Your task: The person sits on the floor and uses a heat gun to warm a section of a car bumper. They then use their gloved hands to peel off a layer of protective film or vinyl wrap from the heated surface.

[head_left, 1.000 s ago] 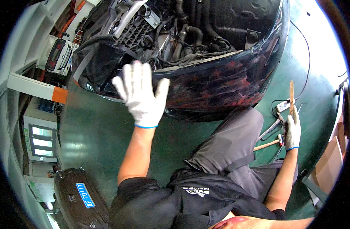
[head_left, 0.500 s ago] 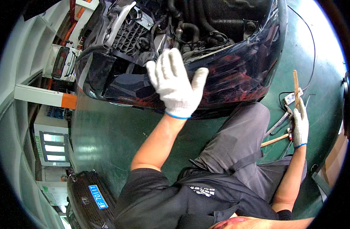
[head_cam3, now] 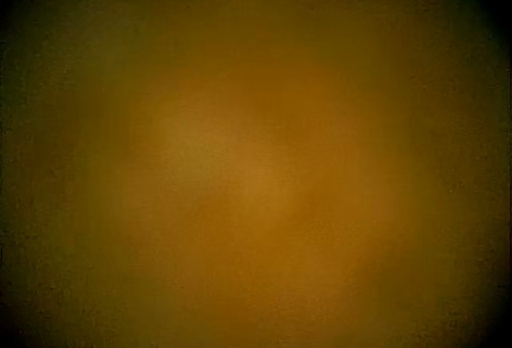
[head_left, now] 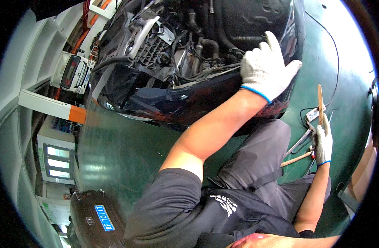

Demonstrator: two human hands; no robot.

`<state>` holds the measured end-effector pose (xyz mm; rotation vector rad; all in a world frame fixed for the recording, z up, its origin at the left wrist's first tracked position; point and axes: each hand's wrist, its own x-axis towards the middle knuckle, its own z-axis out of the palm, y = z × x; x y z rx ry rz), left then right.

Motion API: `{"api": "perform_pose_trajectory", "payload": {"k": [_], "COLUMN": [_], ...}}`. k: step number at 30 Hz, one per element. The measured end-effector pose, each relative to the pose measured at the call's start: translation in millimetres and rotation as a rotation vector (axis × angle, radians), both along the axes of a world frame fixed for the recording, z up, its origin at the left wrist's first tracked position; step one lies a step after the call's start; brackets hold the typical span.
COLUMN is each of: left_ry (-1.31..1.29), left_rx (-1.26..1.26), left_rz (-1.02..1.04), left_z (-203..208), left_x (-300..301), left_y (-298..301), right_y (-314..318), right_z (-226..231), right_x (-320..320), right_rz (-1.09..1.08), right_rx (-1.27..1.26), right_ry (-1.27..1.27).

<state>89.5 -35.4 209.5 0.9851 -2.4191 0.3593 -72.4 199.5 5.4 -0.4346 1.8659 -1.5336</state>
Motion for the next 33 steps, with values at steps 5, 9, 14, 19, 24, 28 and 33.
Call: {"api": "perform_pose_trajectory", "payload": {"k": [5,9,14,19,24,28,33], "left_ry": [0.063,0.337,0.246,0.035,0.033,0.001,-0.091], "left_rx": [0.232,0.057,-0.114,-0.175,-0.075,-0.128,-0.143], "left_rz": [0.018,-0.387,-0.632,-0.179,-0.185,-0.200,-0.274], "left_z": [12,13,98,163,143,138,142], "left_x": [-10,25,172,295,309,309,303], "left_y": [4,-1,-32,-58,-81,-86,-90], "right_y": [1,6,16,24,7,-7,-20], "right_z": [-6,-33,-46,-76,-82,-86,-95], "right_x": [-3,-10,-15,-27,-18,-14,-15], "right_rz": [-0.037,-0.070,-0.103,-0.055,-0.054,-0.048,-0.012], "right_rx": [-0.013,0.018,0.141,0.215,0.182,0.240,0.276], "right_ry": [0.051,0.032,0.052,0.074,-0.080,-0.046,0.035]}}
